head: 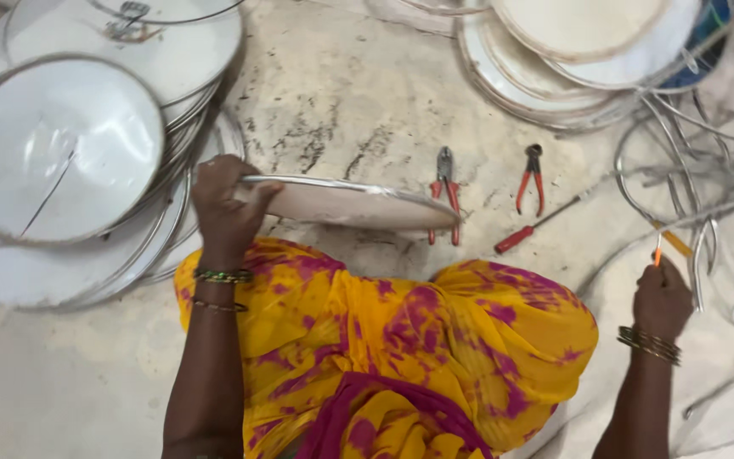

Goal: The person is assembling drum heads by fitting white membranes into metal rings and using pliers and a small pointed tool to secure and crimp the metal edges.

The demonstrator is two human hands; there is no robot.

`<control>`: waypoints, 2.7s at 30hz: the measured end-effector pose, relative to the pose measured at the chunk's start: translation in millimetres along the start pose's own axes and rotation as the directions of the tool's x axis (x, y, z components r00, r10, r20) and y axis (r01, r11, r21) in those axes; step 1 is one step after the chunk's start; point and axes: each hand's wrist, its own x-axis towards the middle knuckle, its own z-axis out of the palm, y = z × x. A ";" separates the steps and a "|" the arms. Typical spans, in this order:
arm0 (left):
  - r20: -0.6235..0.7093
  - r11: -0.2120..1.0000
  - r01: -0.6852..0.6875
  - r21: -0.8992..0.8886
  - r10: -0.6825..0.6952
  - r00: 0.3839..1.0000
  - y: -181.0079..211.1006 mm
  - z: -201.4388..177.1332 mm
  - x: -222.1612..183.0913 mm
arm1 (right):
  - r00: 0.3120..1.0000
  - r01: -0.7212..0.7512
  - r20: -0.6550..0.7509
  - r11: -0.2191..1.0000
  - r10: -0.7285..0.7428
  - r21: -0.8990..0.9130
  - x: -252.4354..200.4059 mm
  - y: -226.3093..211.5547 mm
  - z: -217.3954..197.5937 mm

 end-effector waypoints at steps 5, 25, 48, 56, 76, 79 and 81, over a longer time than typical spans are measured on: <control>0.027 1.000 -0.003 -0.028 0.004 1.000 20.2 -2.1 3.1 | 0.903 0.211 0.262 0.882 -0.341 0.422 -60.6 -179.6 -42.3; 0.027 0.997 0.020 -0.068 -0.018 0.999 12.5 -9.9 -5.7 | 0.517 0.586 0.487 0.706 -0.704 0.398 -141.3 -359.1 -19.2; 0.204 0.970 -0.193 0.147 0.161 0.966 56.7 -7.1 46.2 | 0.498 0.806 0.070 0.491 -0.864 0.329 -142.0 -369.3 57.8; 0.177 0.972 -0.142 0.186 0.109 0.978 45.3 -3.2 54.9 | 0.603 0.736 -0.201 0.440 -0.772 0.515 -155.8 -340.3 150.1; 0.078 0.994 -0.021 0.106 0.013 0.997 57.0 20.0 53.5 | 0.767 0.168 0.316 0.651 -0.558 0.740 -134.8 -361.1 143.2; 0.075 0.993 0.110 0.029 -0.112 0.991 82.7 40.1 47.7 | 0.694 -0.102 0.489 0.601 -0.528 0.793 -122.4 -373.1 143.0; 0.121 0.979 0.199 -0.042 -0.192 0.974 103.8 52.9 34.1 | 0.655 -0.249 0.558 0.553 -0.509 0.795 -118.3 -377.2 145.3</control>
